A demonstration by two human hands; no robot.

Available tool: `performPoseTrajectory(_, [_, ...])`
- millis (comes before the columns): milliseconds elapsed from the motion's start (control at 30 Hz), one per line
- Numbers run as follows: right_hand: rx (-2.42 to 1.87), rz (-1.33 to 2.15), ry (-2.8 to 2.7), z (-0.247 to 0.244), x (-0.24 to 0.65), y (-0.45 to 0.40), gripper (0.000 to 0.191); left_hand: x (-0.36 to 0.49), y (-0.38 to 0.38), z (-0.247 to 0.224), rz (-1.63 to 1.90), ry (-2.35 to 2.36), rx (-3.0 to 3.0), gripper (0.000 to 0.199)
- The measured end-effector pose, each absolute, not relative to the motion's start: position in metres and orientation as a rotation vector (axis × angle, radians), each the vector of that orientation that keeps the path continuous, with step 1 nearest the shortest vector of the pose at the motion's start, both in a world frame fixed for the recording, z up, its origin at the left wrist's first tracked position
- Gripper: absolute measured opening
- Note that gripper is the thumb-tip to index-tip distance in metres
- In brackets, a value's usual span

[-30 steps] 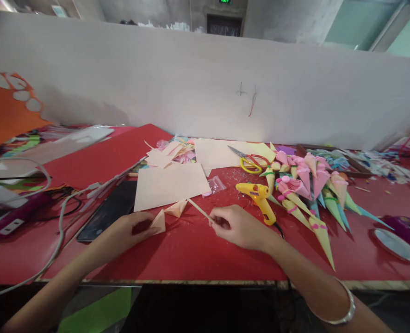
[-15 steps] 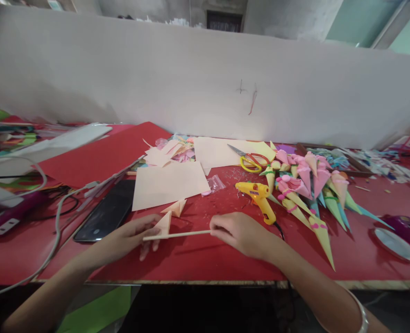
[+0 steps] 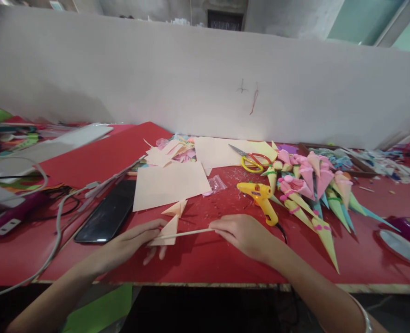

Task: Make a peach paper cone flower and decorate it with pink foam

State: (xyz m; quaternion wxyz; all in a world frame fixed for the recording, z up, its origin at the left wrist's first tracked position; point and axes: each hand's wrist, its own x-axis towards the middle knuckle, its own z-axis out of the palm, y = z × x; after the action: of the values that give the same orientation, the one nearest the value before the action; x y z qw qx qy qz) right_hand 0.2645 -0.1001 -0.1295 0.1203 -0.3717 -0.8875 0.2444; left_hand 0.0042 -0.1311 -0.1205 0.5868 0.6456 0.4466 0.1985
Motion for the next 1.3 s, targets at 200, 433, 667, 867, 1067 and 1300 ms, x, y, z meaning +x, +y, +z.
performPoseTrajectory(200, [-1.08,0.45,-2.691,-0.128,0.253,-0.109,0.027,0.017,-0.134,-0.128,0.469,1.215,1.737,0.029])
performPoseTrajectory(433, [-1.187,0.614,-2.577,-0.131,0.228,-0.115,0.022,0.038,-0.132,-0.132,0.578,1.164,1.827,0.024])
performPoseTrajectory(667, [-1.153,1.067,-2.365,-0.13,0.223,-0.104,0.024,0.041,-0.124,-0.133,0.435,1.172,1.99,0.027])
performPoseTrajectory(867, [-1.158,1.068,-2.384,-0.127,0.221,-0.103,0.024,0.034,-0.12,-0.135,0.34,1.191,2.02,0.028])
performPoseTrajectory(1067, [-1.168,0.816,-2.491,-0.126,0.22,-0.101,0.018,0.038,-0.117,-0.13,0.443,0.992,1.765,0.029])
performPoseTrajectory(1300, [-1.127,0.346,-2.661,-0.126,0.219,-0.103,0.031,0.04,-0.116,-0.135,0.469,0.906,1.424,0.035])
